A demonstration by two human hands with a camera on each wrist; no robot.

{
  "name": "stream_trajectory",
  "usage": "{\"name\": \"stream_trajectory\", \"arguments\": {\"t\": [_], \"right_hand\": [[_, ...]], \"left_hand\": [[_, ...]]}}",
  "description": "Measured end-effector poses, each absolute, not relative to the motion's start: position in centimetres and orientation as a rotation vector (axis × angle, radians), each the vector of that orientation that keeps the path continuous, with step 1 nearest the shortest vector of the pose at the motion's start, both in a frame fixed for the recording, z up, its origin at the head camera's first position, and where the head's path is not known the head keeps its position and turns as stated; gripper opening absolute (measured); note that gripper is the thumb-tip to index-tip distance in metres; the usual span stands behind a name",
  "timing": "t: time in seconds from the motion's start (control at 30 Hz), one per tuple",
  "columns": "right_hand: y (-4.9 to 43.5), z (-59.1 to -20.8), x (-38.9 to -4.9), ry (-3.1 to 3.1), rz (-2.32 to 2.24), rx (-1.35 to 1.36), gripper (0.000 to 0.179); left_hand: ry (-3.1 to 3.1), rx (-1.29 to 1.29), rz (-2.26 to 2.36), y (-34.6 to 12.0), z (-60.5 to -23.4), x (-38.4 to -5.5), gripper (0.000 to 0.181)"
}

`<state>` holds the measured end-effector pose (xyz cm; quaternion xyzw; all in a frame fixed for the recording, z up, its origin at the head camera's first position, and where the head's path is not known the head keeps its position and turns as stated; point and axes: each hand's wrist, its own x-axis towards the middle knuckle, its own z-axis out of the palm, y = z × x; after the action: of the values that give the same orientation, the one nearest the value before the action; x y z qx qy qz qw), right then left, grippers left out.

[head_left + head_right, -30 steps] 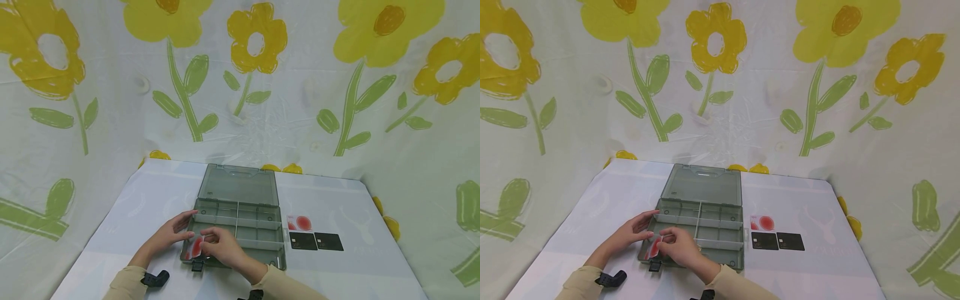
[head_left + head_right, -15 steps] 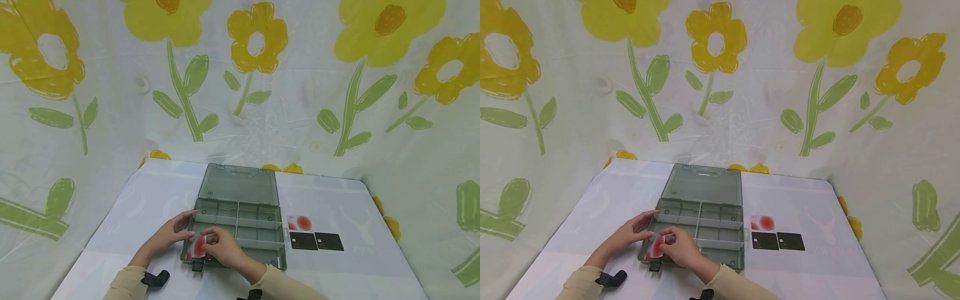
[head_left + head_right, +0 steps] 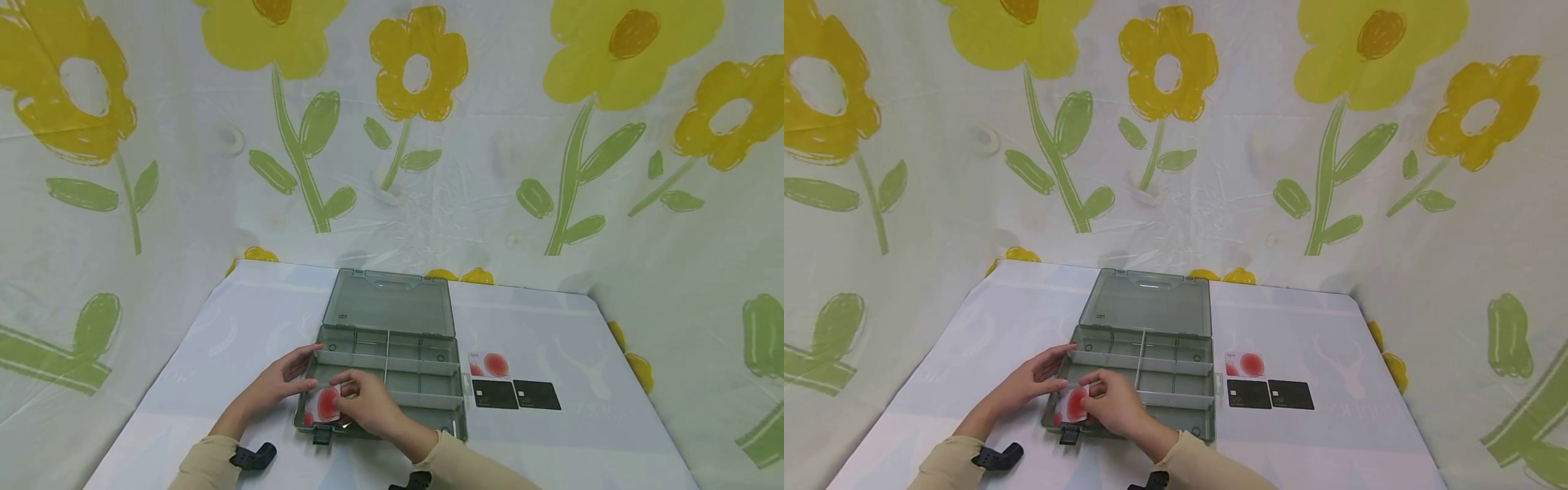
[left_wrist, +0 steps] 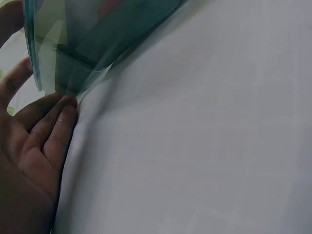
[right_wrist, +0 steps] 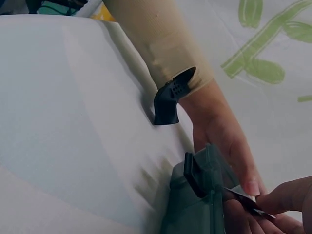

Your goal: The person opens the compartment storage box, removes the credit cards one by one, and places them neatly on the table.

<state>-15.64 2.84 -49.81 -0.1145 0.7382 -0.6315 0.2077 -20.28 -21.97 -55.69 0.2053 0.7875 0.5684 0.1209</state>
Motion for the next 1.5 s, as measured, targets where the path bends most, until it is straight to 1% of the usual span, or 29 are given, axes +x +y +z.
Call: {"name": "stream_trajectory", "arguments": {"t": [0.13,0.37,0.57,0.73,1.1,1.4,1.5], "right_hand": [[3.1,-49.5,-15.7,2.067,-1.752,-0.293,0.027],[3.8,-49.4,-15.8,2.119,-1.728,-0.284,0.027],[4.5,-49.2,-15.9,2.133,-1.716,-0.299,0.024],[5.1,-49.1,-15.9,2.136,-1.722,-0.316,0.024],[6.6,-48.8,-16.0,2.127,-1.73,-0.295,0.024],[8.3,-48.6,-16.2,2.116,-1.755,-0.316,0.023],[9.0,-48.6,-16.2,2.138,-1.747,-0.333,0.022]], "left_hand": [[2.295,0.6,1.668,-22.0,-55.7,-20.3,0.068],[2.31,0.593,1.657,-22.0,-55.7,-20.3,0.069],[2.337,0.583,1.632,-22.0,-55.6,-20.3,0.069],[2.351,0.563,1.619,-21.9,-55.5,-20.3,0.069],[2.346,0.63,1.635,-21.8,-55.4,-20.3,0.068],[2.335,0.569,1.636,-21.9,-55.6,-20.3,0.07],[2.323,0.594,1.654,-22.0,-55.7,-20.3,0.07]]}}
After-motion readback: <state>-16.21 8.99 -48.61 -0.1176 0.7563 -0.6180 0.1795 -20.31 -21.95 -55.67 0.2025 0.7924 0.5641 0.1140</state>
